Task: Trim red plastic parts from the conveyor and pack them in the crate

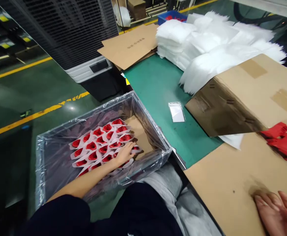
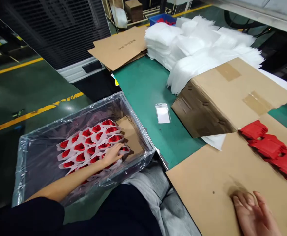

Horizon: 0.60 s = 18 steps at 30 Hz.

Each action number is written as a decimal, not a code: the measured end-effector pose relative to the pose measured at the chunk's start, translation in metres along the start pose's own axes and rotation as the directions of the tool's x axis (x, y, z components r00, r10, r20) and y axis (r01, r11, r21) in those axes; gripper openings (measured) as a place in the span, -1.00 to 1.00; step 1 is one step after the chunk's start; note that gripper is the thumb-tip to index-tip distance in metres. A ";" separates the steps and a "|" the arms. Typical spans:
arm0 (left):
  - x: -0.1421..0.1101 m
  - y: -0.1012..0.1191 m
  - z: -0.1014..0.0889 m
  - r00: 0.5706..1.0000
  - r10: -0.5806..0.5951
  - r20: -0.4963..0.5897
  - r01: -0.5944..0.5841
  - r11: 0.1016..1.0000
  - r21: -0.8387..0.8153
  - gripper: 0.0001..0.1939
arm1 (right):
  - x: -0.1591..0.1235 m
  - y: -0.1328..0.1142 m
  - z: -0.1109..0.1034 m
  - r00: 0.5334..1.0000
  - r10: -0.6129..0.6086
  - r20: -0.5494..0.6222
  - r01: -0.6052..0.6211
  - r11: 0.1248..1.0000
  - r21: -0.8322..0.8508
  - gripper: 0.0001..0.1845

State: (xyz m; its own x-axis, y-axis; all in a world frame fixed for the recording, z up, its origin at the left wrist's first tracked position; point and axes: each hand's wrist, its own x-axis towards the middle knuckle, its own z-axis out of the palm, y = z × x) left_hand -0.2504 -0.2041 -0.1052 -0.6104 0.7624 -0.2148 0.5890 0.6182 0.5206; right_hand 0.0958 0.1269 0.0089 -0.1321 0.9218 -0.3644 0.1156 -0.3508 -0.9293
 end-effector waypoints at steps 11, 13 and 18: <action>0.012 -0.007 0.002 0.988 -0.155 -0.004 0.153 0.966 0.210 -0.66 | -0.004 -0.004 -0.004 1.000 0.012 -0.007 -0.012 0.999 -0.034 -0.64; 0.014 -0.004 -0.001 0.986 -0.165 -0.008 0.162 0.957 0.240 -0.68 | -0.010 -0.007 -0.019 1.000 -0.009 -0.010 0.008 0.998 -0.066 -0.56; 0.023 0.011 -0.017 0.993 -0.116 0.001 0.110 0.941 0.320 -0.72 | -0.022 -0.021 -0.087 0.962 -0.217 -0.169 0.133 0.905 -0.403 -0.45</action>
State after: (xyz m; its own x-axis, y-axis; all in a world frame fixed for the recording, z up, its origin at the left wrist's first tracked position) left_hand -0.2671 -0.1832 -0.0904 -0.6743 0.6856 -0.2743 0.6566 0.7267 0.2021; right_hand 0.1821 0.1284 0.0419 0.0142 0.9902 -0.1387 0.4837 -0.1282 -0.8658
